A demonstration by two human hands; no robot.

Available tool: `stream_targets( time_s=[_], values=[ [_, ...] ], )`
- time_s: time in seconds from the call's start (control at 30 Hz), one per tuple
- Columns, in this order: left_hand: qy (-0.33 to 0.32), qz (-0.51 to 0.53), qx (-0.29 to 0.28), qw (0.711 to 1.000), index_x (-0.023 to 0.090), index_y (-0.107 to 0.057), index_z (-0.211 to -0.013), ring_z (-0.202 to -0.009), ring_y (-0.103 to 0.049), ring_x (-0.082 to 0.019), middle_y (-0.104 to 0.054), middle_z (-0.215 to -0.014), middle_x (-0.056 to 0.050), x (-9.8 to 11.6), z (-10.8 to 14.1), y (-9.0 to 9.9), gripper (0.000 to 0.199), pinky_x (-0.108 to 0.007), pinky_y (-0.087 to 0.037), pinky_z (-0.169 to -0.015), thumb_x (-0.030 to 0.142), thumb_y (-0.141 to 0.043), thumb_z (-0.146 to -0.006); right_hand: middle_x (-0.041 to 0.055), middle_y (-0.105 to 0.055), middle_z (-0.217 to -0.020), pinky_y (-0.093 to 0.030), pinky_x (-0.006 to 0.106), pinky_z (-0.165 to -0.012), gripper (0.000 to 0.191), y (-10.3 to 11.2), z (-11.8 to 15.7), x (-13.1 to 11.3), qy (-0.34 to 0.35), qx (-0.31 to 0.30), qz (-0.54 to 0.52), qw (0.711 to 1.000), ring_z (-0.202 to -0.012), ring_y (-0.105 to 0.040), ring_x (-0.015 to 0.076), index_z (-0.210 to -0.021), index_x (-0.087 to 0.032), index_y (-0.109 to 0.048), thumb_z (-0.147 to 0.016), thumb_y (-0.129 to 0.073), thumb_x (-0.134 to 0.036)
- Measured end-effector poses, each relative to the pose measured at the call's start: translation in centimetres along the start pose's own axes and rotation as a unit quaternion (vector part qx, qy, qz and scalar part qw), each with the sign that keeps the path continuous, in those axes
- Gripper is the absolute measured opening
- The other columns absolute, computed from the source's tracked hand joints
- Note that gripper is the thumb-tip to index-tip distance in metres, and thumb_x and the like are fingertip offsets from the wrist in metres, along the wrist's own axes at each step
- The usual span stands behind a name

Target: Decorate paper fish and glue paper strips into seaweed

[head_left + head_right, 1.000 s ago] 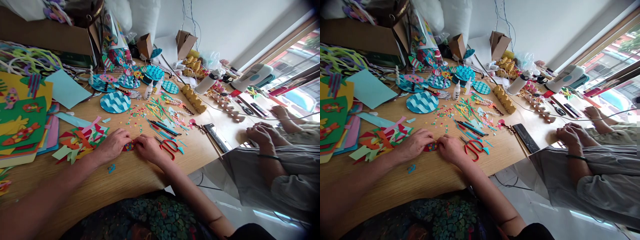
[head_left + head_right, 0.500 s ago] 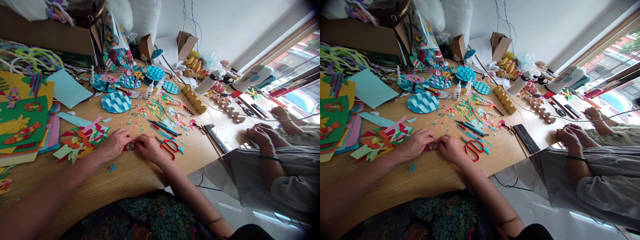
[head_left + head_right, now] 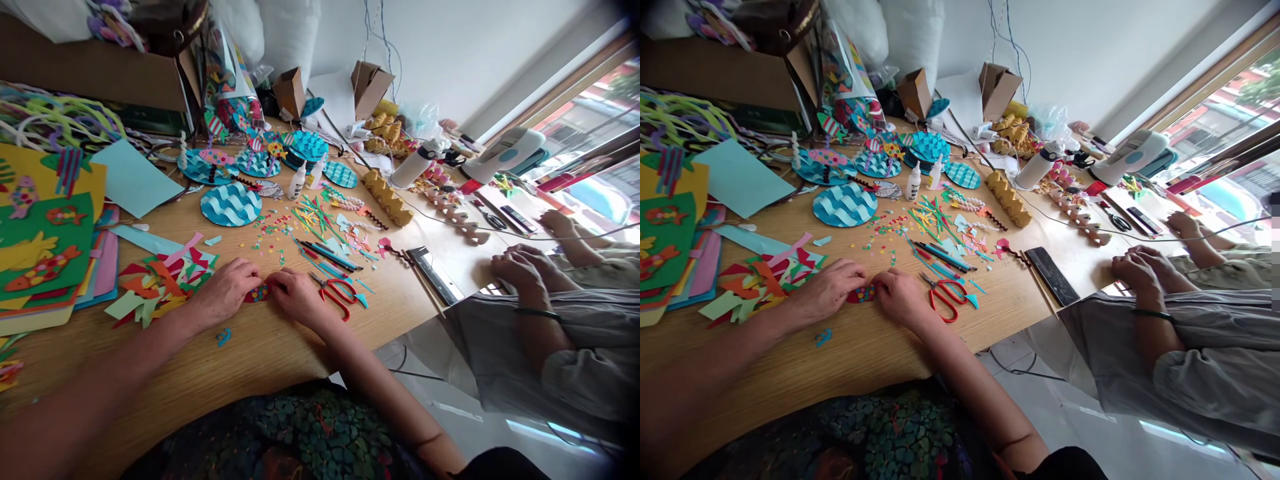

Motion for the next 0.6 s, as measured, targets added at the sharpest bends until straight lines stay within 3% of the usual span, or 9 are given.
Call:
stream_targets(
  time_s=[0.23,0.43,0.6],
  values=[
    [-0.002,0.002,0.005,1.000,0.016,-0.062,-0.086,-0.088,-0.045,-0.020,-0.056,-0.090,-0.007,0.1,0.2,0.3,0.031,-0.034,-0.042,-0.078,0.001,-0.037,-0.078,0.0032,-0.061,-0.082,-0.039,0.021,-0.068,0.027,-0.6,-0.3,0.1,-0.003,-0.013,0.025,1.000,-0.074,-0.056,0.0124,-0.091,-0.019,-0.065,-0.078,-0.043,-0.011],
    [0.001,0.014,0.062,0.998,0.015,-0.063,-0.089,-0.088,-0.046,-0.020,-0.057,-0.090,-0.007,-0.2,0.8,1.9,0.035,-0.034,-0.042,-0.079,0.001,-0.033,-0.078,0.0030,-0.062,-0.084,-0.039,0.021,-0.068,0.027,-0.6,-0.3,0.4,-0.016,-0.015,0.021,1.000,-0.076,-0.056,0.0127,-0.091,-0.020,-0.066,-0.078,-0.043,-0.013],
    [-0.005,0.015,0.049,0.999,0.015,-0.064,-0.089,-0.087,-0.047,-0.020,-0.059,-0.089,-0.007,0.1,1.1,1.2,0.033,-0.033,-0.042,-0.077,0.002,-0.034,-0.079,0.0032,-0.063,-0.083,-0.039,0.020,-0.068,0.025,-0.4,-0.5,0.3,-0.016,-0.018,0.001,1.000,-0.074,-0.056,0.0118,-0.088,-0.018,-0.066,-0.077,-0.045,-0.011]
  ],
)
Point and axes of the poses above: each hand's wrist, its own z-axis away from the middle knuckle, its own y-axis out of the back of the hand, x = y × z, the point moved 9 cm from there along -z, towards the middle knuckle
